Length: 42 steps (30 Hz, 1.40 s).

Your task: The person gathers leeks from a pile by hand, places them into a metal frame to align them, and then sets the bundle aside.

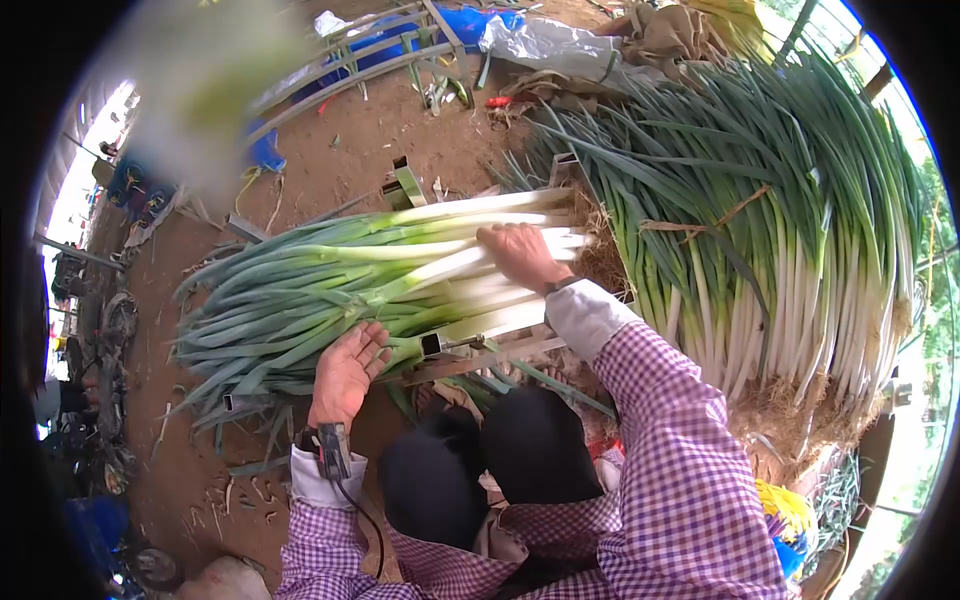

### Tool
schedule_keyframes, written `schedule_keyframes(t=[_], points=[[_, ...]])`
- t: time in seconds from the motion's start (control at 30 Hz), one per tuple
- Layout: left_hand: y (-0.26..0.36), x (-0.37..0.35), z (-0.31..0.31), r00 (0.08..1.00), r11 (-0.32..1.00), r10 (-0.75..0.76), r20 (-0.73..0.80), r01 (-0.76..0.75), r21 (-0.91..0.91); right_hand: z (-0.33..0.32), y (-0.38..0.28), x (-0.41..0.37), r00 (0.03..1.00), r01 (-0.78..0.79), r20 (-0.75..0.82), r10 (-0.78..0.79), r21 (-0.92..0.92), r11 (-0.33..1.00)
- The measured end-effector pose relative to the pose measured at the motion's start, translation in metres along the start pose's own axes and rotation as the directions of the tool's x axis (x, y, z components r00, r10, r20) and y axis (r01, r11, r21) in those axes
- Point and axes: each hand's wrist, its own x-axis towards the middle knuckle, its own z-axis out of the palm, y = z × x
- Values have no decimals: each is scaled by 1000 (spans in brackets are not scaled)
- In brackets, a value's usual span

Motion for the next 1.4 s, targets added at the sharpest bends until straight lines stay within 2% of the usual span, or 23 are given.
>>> schedule_keyframes(t=[0.03,0.07,0.1,0.17,0.2,0.23,0.27,0.3,0.33,0.43,0.57,0.6,0.7,0.73,0.87,1.0,1.1,1.2,1.3,1.37,1.4], points=[[0,-6,5,1000,998,8,7,-8,67,0,2,0,1000,-29,-10,29,35,999],[3,-9,12,999,985,-20,33,14,172,-4,5,-1,998,-53,43,54,-17,998],[3,-8,20,995,936,76,71,-96,338,-8,7,-3,996,-66,53,67,-31,997],[0,-8,32,951,725,246,186,-308,617,-12,5,-6,993,-84,74,87,-49,995],[1,0,31,876,451,383,294,-455,768,-9,4,-7,976,-156,145,164,-66,986],[9,-1,41,766,173,522,376,-527,832,-10,2,-11,979,-157,122,166,-79,984],[19,-3,50,624,-123,615,482,-529,840,-11,0,-14,982,-154,95,163,-93,984],[27,-4,58,465,-408,650,601,-455,792,-15,-5,-14,985,-152,67,159,-105,983],[31,3,50,516,-493,561,647,-419,763,-25,-8,-16,959,-203,185,214,-79,976],[32,25,31,591,-577,477,651,-348,739,-29,-16,-28,994,-107,-35,103,-132,985],[42,42,20,638,-655,379,670,-327,681,-31,-22,-50,992,-128,-33,125,-132,983],[45,49,20,666,-685,357,654,-289,668,-33,-23,-52,988,-147,20,150,-95,984],[56,77,22,695,-688,342,632,-273,673,-20,-27,-64,985,-161,-76,153,-120,980],[55,84,20,717,-700,319,620,-262,664,-17,-25,-66,985,-165,-66,157,-131,978],[43,88,14,721,-702,327,611,-248,668,-13,-32,-72,974,-225,-4,228,-159,961],[35,87,18,751,-719,339,567,-182,671,-12,-20,-69,980,-196,-65,189,-149,969],[29,81,16,748,-729,354,562,-156,667,-16,-21,-67,974,-223,-46,220,-82,971],[24,82,16,738,-720,370,564,-156,677,-18,-6,-64,980,-180,-88,181,13,984],[27,81,21,758,-704,370,537,-149,695,-34,7,-44,920,-384,-4,391,184,905],[27,81,20,744,-694,381,548,-162,702,-23,23,-33,961,-219,-172,217,7,976],[26,81,19,742,-690,386,548,-163,706,-26,23,-26,969,-205,-138,205,20,979]])
